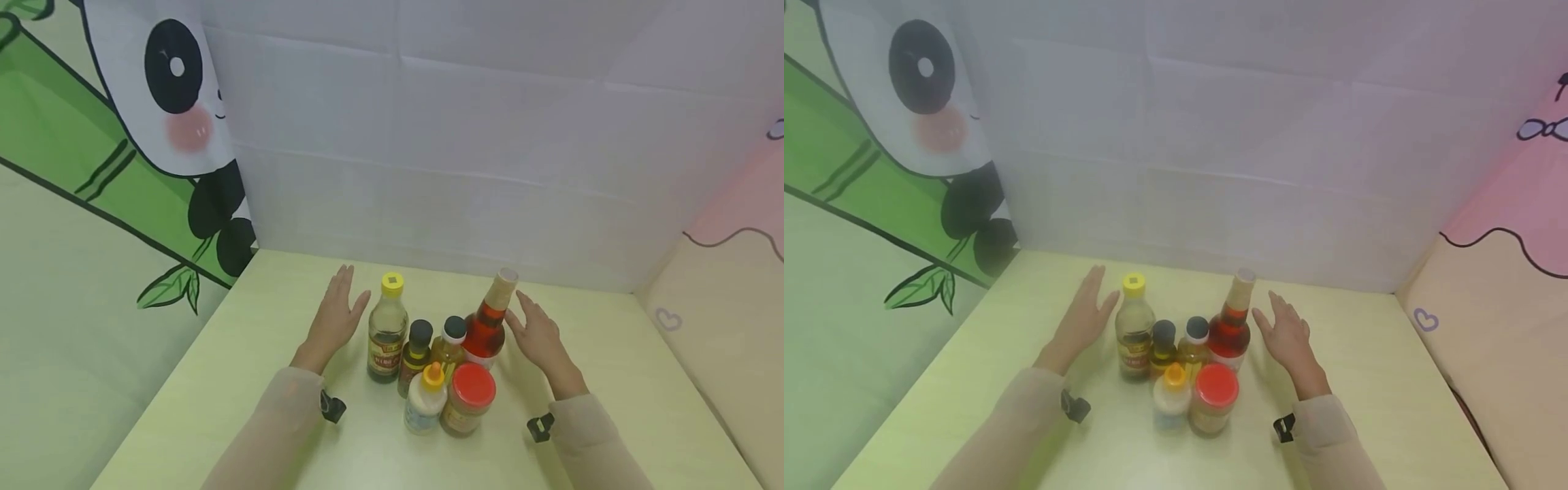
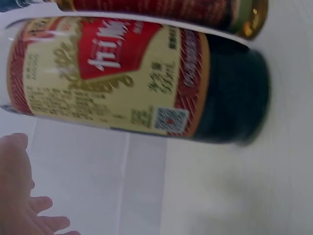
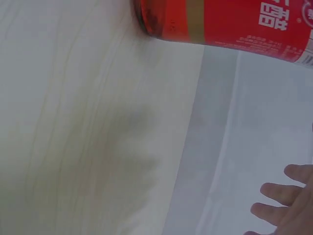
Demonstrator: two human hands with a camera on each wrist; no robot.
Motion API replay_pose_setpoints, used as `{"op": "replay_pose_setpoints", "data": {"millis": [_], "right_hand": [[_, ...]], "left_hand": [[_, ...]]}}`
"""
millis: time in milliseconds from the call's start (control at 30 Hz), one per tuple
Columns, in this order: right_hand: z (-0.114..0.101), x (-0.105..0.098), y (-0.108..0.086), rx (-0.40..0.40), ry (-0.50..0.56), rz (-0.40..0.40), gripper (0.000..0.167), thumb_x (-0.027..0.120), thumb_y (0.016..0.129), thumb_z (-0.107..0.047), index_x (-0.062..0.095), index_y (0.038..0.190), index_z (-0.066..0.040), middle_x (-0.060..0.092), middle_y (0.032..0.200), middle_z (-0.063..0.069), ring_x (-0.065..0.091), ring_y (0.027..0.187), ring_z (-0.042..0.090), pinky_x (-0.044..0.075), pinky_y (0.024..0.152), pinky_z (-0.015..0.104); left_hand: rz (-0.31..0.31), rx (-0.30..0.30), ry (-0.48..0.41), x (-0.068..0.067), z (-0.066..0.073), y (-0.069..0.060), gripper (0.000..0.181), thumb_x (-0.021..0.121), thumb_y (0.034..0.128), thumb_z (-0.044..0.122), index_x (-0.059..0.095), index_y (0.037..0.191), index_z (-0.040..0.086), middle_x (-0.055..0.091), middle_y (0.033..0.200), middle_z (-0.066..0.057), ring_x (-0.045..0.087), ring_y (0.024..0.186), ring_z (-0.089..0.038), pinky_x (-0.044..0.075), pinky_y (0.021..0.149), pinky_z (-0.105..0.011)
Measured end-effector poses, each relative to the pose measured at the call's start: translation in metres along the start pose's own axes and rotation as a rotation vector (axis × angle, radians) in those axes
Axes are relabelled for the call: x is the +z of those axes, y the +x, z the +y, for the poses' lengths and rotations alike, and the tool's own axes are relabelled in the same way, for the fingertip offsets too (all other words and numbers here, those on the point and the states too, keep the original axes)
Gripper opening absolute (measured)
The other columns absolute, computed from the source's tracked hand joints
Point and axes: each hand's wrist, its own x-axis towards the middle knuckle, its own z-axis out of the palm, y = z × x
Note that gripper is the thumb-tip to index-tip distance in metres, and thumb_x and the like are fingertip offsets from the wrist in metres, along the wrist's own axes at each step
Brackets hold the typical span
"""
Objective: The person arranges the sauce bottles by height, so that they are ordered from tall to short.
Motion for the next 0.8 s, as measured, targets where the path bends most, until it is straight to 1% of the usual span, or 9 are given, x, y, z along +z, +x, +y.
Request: {"op": "replay_pose_setpoints", "data": {"millis": [67,167,267,333,400,567,700,800], "right_hand": [[-0.002,-0.002,-0.003,-0.012,0.031,0.011,0.070,0.035,0.105,-0.046,0.019,0.152,0.003,0.023,0.151,0.032,0.019,0.137,0.053,0.016,0.105,0.069],[-0.005,-0.006,-0.007,-0.017,0.077,0.016,0.073,0.034,0.104,-0.050,0.018,0.153,0.001,0.022,0.152,0.031,0.020,0.137,0.051,0.019,0.107,0.066],[-0.007,-0.008,-0.011,-0.013,0.111,0.017,0.074,0.034,0.103,-0.052,0.017,0.154,-0.002,0.021,0.153,0.029,0.020,0.137,0.051,0.020,0.107,0.065],[-0.009,-0.010,-0.013,-0.011,0.125,0.025,0.073,0.033,0.103,-0.052,0.017,0.155,-0.003,0.022,0.153,0.029,0.021,0.137,0.051,0.021,0.106,0.066],[-0.012,-0.012,-0.016,-0.008,0.136,0.039,0.072,0.033,0.103,-0.052,0.018,0.155,-0.004,0.023,0.154,0.027,0.022,0.136,0.051,0.022,0.106,0.066],[-0.020,-0.017,-0.021,-0.014,0.172,0.079,0.068,0.035,0.104,-0.050,0.022,0.154,-0.007,0.027,0.154,0.023,0.023,0.137,0.050,0.023,0.105,0.067],[-0.027,-0.020,-0.026,-0.034,0.205,0.113,0.064,0.036,0.104,-0.047,0.025,0.154,-0.008,0.031,0.153,0.022,0.024,0.137,0.048,0.023,0.104,0.067],[-0.034,-0.022,-0.030,-0.065,0.243,0.143,0.061,0.038,0.105,-0.044,0.028,0.153,-0.008,0.035,0.151,0.022,0.028,0.136,0.047,0.025,0.104,0.067]], "left_hand": [[0.026,0.019,-0.056,-0.002,0.005,-0.002,0.071,0.037,0.1029,0.050,0.016,0.156,0.007,0.016,0.160,-0.014,0.015,0.144,-0.033,0.018,0.113,-0.052],[0.058,0.041,-0.131,-0.006,0.013,-0.005,0.069,0.038,0.1032,0.048,0.020,0.155,0.007,0.023,0.158,-0.015,0.021,0.143,-0.031,0.020,0.113,-0.050],[0.082,0.069,-0.198,-0.010,0.020,-0.010,0.065,0.039,0.1033,0.047,0.026,0.153,0.007,0.030,0.154,-0.014,0.031,0.139,-0.032,0.028,0.109,-0.053],[0.102,0.098,-0.244,-0.012,0.025,-0.012,0.062,0.039,0.1036,0.046,0.031,0.151,0.007,0.035,0.152,-0.014,0.037,0.135,-0.033,0.034,0.106,-0.054],[0.128,0.145,-0.287,-0.013,0.028,-0.014,0.058,0.040,0.1042,0.043,0.035,0.149,0.006,0.039,0.149,-0.015,0.043,0.130,-0.033,0.038,0.102,-0.054],[0.170,0.247,-0.372,-0.016,0.038,-0.016,0.051,0.041,0.1053,0.035,0.041,0.144,0.003,0.046,0.144,-0.013,0.048,0.126,-0.029,0.041,0.101,-0.048],[0.178,0.301,-0.450,-0.019,0.047,-0.021,0.044,0.044,0.1051,0.026,0.043,0.142,0.001,0.051,0.139,-0.013,0.052,0.122,-0.028,0.043,0.100,-0.045],[0.179,0.331,-0.501,-0.020,0.053,-0.024,0.041,0.046,0.1038,0.017,0.044,0.140,-0.001,0.053,0.136,-0.014,0.053,0.120,-0.031,0.044,0.099,-0.046]]}}
